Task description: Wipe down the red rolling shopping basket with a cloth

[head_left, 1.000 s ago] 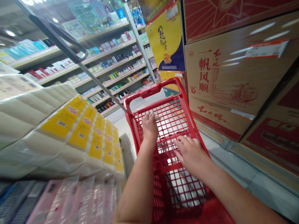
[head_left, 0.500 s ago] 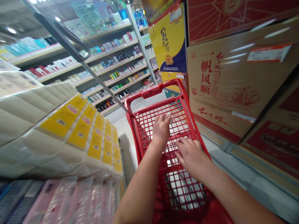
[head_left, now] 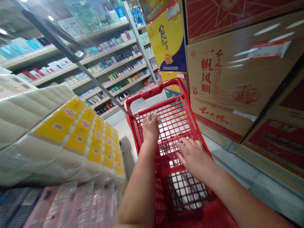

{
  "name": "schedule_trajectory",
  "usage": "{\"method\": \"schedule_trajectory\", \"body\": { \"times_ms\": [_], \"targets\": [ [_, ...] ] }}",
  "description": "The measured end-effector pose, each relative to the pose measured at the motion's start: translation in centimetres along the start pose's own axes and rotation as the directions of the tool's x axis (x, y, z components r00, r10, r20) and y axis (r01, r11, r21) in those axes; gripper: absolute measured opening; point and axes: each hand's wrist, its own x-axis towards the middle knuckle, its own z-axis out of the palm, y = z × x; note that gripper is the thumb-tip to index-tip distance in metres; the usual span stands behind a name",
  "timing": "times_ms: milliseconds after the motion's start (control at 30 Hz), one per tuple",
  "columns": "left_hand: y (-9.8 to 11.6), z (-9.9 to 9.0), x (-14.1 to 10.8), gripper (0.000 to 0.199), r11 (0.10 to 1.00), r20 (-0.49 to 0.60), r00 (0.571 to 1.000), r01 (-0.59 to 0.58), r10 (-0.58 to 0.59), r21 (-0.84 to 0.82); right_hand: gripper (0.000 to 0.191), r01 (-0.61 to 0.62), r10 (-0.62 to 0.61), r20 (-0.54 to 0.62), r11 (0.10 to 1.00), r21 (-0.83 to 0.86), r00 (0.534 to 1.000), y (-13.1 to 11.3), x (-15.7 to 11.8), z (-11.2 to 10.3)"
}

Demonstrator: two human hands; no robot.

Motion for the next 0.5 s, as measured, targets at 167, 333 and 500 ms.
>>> {"method": "schedule_trajectory", "body": {
  "times_ms": [167, 333, 500],
  "targets": [
    [0.05, 0.09, -0.09, 0.033, 0.994, 0.032, 0.997, -0.063, 0.066, -0.09, 0.02, 0.0, 0.0, 0.002, 1.0, -0.005, 1.0, 0.07, 0.05, 0.06],
    [0.39, -0.17, -0.1, 0.033, 0.997, 0.041, 0.999, -0.029, 0.032, -0.068, 0.023, 0.013, -0.013, 0.002, 1.0, -0.018, 1.0, 0.15, -0.01, 0.22],
    [0.55, -0.42, -0.4, 0.032, 0.998, 0.017, 0.998, 0.06, -0.059, -0.031, 0.027, 0.023, -0.023, -0.008, 0.999, -0.032, 1.0, 0.36, -0.08, 0.89]
  ]
}}
